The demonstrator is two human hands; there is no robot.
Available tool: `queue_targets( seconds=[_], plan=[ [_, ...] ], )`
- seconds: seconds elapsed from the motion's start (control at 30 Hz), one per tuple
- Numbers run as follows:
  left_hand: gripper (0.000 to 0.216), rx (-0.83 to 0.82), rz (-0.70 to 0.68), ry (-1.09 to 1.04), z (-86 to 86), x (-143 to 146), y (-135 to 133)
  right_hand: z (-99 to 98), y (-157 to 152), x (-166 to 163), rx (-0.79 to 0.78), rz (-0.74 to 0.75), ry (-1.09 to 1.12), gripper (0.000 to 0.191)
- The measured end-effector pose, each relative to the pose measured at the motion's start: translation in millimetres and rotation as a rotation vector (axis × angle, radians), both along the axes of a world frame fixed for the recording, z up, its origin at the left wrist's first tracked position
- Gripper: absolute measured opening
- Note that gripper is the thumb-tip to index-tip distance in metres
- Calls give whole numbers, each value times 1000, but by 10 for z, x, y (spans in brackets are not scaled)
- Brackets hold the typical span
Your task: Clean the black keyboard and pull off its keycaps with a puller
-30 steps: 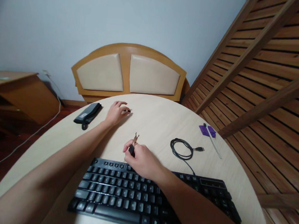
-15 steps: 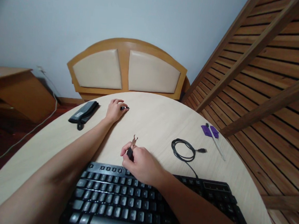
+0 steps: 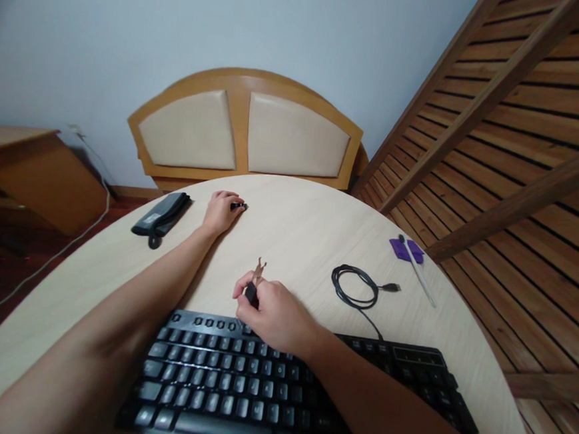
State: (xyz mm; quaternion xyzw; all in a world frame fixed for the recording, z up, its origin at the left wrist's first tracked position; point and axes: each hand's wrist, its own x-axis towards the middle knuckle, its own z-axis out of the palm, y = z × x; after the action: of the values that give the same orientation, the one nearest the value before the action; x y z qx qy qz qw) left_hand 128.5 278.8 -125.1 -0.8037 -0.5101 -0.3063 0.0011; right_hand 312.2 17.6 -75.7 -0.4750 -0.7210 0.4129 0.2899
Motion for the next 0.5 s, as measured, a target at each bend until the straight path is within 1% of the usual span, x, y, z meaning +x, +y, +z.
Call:
queue_targets(
  seconds=[0.33,0.43,0.5],
  plan=[
    [22,-17,-10,-38,12,6,-26,0,1,8,1,-7,-4,10],
    [24,-13,-19,-72,36,14,-87,13,1,6,-6,-1,6,9],
    [25,-9,-35,-101,83,30,-161,26,2,6,-5,2,9,11]
  ],
)
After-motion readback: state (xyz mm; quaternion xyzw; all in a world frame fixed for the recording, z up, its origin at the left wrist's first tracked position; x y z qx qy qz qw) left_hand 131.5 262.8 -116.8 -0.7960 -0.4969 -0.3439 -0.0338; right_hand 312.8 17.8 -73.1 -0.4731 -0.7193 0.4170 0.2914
